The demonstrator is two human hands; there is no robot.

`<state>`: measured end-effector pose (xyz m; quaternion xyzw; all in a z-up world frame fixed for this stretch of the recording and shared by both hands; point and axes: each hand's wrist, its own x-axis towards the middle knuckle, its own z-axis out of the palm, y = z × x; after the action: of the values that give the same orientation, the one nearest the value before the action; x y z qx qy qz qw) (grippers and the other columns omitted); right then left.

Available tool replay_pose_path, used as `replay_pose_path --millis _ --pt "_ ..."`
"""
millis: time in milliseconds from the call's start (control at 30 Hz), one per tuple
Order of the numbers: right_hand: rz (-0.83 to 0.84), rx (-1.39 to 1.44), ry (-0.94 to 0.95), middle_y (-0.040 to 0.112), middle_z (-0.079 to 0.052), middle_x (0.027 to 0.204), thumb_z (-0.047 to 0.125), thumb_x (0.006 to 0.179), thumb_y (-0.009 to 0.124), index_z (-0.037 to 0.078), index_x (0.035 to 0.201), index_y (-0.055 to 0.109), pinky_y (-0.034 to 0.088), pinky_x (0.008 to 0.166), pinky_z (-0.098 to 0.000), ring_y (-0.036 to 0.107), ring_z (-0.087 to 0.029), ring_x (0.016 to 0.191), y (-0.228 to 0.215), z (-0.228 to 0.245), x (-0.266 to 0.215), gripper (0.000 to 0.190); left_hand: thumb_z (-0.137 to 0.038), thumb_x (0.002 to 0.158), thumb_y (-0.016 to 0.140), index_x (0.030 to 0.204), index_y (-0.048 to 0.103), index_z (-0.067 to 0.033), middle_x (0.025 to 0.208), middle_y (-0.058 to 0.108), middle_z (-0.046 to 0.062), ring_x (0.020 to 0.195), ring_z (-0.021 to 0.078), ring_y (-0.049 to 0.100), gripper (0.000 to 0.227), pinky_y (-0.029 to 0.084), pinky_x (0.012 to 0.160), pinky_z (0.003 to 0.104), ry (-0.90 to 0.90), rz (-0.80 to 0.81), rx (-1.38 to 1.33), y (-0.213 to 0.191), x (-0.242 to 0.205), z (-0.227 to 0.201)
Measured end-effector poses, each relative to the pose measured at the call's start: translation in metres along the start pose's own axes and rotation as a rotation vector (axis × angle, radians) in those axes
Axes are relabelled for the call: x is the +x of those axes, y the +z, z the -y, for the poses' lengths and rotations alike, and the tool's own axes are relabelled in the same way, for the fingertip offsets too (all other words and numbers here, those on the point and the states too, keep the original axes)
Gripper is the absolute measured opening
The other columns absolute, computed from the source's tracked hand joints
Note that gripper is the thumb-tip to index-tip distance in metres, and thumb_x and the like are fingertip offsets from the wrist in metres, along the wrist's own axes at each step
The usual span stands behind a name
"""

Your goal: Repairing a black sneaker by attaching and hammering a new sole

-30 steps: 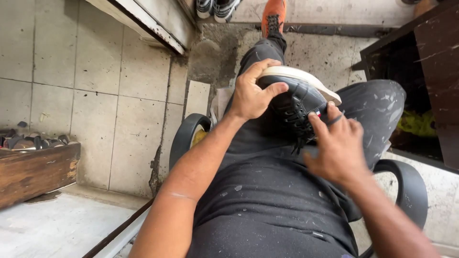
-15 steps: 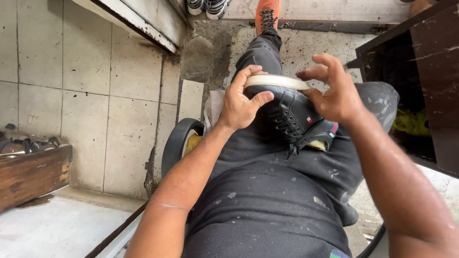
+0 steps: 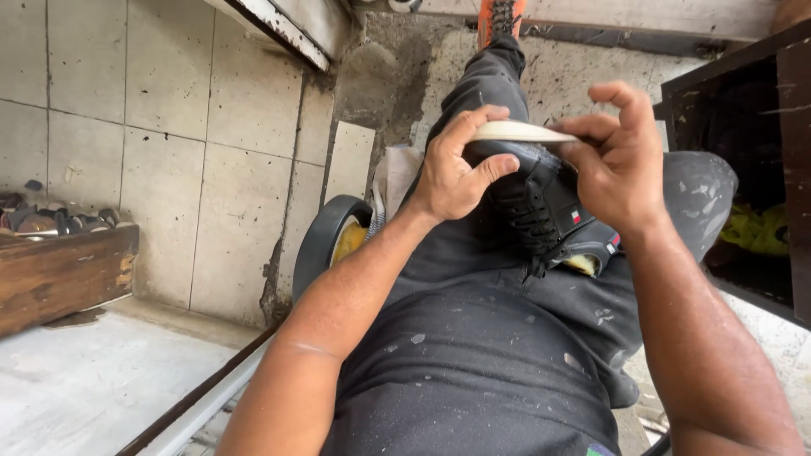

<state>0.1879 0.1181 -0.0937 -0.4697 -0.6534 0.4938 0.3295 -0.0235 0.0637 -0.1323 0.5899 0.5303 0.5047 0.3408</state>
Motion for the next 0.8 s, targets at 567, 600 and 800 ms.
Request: replay_pose_path --millis 567,600,800 --pt "0.084 -0.687 -0.602 0.074 -0.012 0.109 -0.008 0.099 0.056 0.005 0.121 0.076 0.057 0.070 -0.0429 0.071 -0.032 0.087 -0.020 -0.021 -0.018 0.032 -0.035 0.097 0.072 0.129 0.064 -0.0088 0.124 0.066 0.010 0.116 0.0261 0.068 0.042 0.052 0.110 0.038 0.189 0.047 0.049 -0.002 0.003 0.003" --pt "0.077 -0.680 -0.649 0.075 -0.015 0.111 -0.013 0.092 0.053 0.003 0.121 0.076 0.058 0.069 -0.0430 0.072 -0.033 0.088 -0.020 -0.022 -0.018 0.040 -0.036 0.097 0.072 0.128 0.064 -0.0086 0.123 0.066 0.010 0.115 0.0260 0.068 0.042 0.053 0.109 0.038 0.193 0.045 0.048 -0.003 0.003 0.003" --pt "0.108 -0.634 -0.616 0.066 -0.019 0.099 0.000 0.101 0.058 0.002 0.133 0.065 0.056 0.066 -0.0550 0.068 -0.045 0.088 -0.018 -0.013 -0.007 0.032 -0.035 0.092 0.082 0.126 0.070 -0.0168 0.113 0.068 0.007 0.108 0.0265 0.070 0.040 0.054 0.098 0.039 0.203 0.013 -0.090 -0.001 0.005 0.014"
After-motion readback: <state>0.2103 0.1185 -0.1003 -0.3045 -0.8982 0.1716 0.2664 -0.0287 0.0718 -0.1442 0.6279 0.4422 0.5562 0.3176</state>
